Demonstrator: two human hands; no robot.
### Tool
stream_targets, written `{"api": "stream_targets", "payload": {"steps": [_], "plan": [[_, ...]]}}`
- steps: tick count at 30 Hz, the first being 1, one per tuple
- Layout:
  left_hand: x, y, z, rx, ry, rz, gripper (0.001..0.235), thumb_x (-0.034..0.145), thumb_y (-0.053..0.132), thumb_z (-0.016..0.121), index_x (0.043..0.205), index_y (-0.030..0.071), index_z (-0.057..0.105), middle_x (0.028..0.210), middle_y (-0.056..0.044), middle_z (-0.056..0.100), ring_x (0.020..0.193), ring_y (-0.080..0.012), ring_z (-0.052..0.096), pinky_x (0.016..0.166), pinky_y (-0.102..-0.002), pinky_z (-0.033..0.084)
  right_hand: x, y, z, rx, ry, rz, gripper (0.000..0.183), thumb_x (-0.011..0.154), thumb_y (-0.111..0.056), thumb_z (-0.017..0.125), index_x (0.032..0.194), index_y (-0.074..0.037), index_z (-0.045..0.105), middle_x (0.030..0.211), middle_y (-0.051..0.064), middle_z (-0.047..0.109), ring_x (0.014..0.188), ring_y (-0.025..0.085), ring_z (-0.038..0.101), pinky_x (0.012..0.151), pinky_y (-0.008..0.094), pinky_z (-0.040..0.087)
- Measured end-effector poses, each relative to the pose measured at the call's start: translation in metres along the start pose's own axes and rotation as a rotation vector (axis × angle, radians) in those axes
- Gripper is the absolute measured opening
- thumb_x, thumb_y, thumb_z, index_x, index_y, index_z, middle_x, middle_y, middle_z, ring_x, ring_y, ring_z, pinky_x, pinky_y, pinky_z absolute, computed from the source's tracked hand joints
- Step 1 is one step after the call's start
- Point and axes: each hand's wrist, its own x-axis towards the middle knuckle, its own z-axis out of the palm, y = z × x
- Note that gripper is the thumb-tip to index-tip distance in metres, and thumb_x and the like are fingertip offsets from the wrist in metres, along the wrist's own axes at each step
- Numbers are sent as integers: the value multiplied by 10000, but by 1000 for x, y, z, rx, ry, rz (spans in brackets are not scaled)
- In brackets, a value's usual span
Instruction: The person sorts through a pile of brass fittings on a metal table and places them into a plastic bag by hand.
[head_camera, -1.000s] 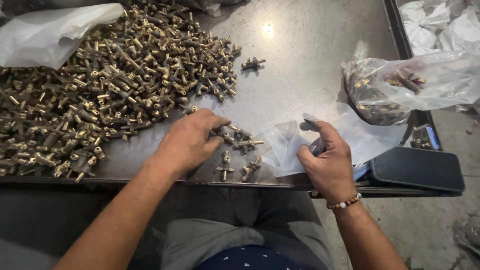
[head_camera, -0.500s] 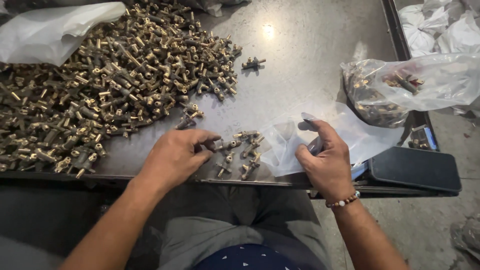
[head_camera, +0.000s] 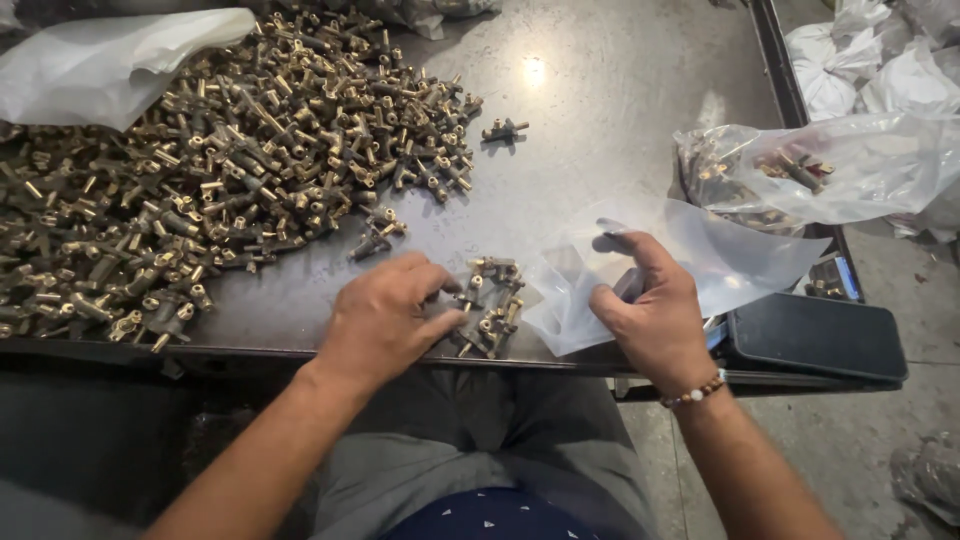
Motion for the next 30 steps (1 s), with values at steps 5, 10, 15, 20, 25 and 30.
{"api": "stream_targets", "payload": {"steps": [5, 10, 15, 20, 25, 30], "plan": [[20, 20, 11, 130, 161, 268, 676, 671, 496, 873, 1206, 127, 688, 1155, -136, 641, 1053, -322, 623, 843, -440, 531, 17, -42, -16, -100, -139, 81, 578, 752, -27, 685, 1327, -69, 643, 603, -36, 537, 511, 43, 468, 471, 246, 409], [31, 37, 27, 176, 169, 353, 762, 563, 531, 857, 1187, 138, 665, 1160, -155, 580, 1072, -361, 561, 814, -497, 520, 30, -51, -22, -178, -249, 48, 674, 733, -24, 670, 1400, -83, 598, 595, -12, 551, 497, 65, 475, 459, 265, 407], [28, 44, 28, 133, -84, 140, 445, 729, 389, 825, 1100, 204, 662, 1060, -104, 565, 1044, -350, 578, 805, -497, 530, 33, -73, -26, -297, -305, 133, 676, 724, -46, 669, 1391, -117, 592, 545, 16, 597, 455, 104, 548, 460, 283, 459], [24, 40, 33, 107, -44, 103, 339, 794, 324, 776, 1102, 228, 669, 1057, -97, 570, 1021, -341, 602, 809, -495, 536, 41, -50, -29, -284, -324, 9, 663, 733, -55, 697, 1389, -65, 600, 927, 83, 695, 656, 88, 607, 609, 264, 511], [19, 46, 21, 95, -54, 39, 415, 748, 345, 798, 1132, 239, 681, 1085, -104, 576, 1032, -347, 598, 798, -505, 529, 45, -50, -27, -225, -340, 35, 681, 720, -56, 707, 1389, -52, 579, 1254, 53, 732, 748, 77, 662, 688, 249, 552], [13, 30, 26, 55, -7, -39, 366, 719, 282, 801, 1078, 244, 742, 1010, -98, 619, 981, -337, 639, 835, -482, 536, 48, -42, -24, -193, -435, 167, 744, 803, -3, 719, 1531, -58, 575, 1009, 219, 774, 657, 102, 574, 579, 295, 497]]}}
